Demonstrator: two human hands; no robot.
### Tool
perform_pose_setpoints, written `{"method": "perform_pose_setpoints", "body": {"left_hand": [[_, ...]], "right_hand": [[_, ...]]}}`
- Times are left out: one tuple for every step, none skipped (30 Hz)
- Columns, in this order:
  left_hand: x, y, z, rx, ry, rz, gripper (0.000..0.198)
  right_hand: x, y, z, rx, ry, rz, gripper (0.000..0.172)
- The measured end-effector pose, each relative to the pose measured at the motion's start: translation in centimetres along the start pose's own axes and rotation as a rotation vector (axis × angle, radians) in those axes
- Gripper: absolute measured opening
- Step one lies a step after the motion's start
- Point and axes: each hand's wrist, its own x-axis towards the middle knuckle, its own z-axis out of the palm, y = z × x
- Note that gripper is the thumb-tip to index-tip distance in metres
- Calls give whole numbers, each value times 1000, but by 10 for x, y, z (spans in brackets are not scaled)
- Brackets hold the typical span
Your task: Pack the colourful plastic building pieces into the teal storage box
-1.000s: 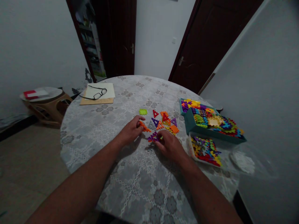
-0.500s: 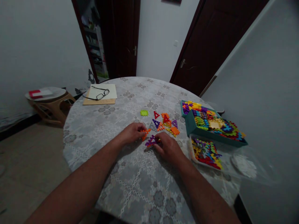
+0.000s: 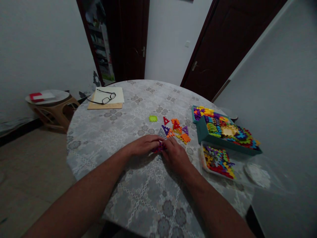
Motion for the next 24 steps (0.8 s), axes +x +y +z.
{"method": "perform_pose_setpoints", "body": {"left_hand": [[0,1,1,26,-8,-2,44],[0,2,3,58,0,-7,47],[0,3,4,91,25,-14,50],[0,2,5,119,63,-21,51],[0,1,6,140,104,-30,52],[0,-1,5,159,144,-41,54],[1,-3,5,179,180,-53,55],[1,-5,3,197,210,-64,57],[2,-7,2,215,239,-73,56],[3,-9,0,234,257,-78,54],[4,-11,-1,252,265,-78,48],[5,-12,-2,266,261,-71,41],[5,-13,-2,278,249,-58,33],[6,-13,-3,290,232,-41,26],[6,-14,-2,298,212,-24,21],[6,-14,-2,304,194,-8,19],[6,-14,-2,309,179,3,17],[5,-15,-2,315,163,12,16],[5,-15,-2,320,147,20,16],[5,-16,-2,323,131,25,18],[5,-16,-3,320,117,27,20],[4,-16,-3,308,103,26,22],[4,-16,-3,290,94,24,23],[4,-17,-2,275,90,22,24]], "right_hand": [[0,1,1,21,8,-2,19],[0,4,1,50,18,-10,21],[0,6,0,79,35,-17,25],[-1,10,-1,102,54,-17,30],[-2,14,-4,108,73,-2,34],[-3,18,-7,93,86,34,35],[-4,22,-10,57,85,89,34],[-6,25,-14,5,68,157,30],[-7,28,-18,-49,31,225,24],[-8,29,-21,-96,-20,281,19],[-9,29,-23,-130,-72,322,18],[-9,29,-23,-150,-117,345,19],[-9,28,-23,-160,-143,360,21],[-9,27,-22,-165,-154,370,21],[-8,27,-21,-167,-153,378,20],[-7,26,-19,-169,-145,388,18],[-7,27,-17,-169,-136,395,16],[-6,28,-15,-166,-128,399,15],[-6,29,-13,-160,-121,399,13],[-6,31,-12,-150,-115,395,11],[-6,32,-11,-138,-106,389,11],[-6,33,-9,-124,-95,381,11],[-5,34,-7,-107,-78,373,11],[-5,35,-5,-88,-56,360,12]]}}
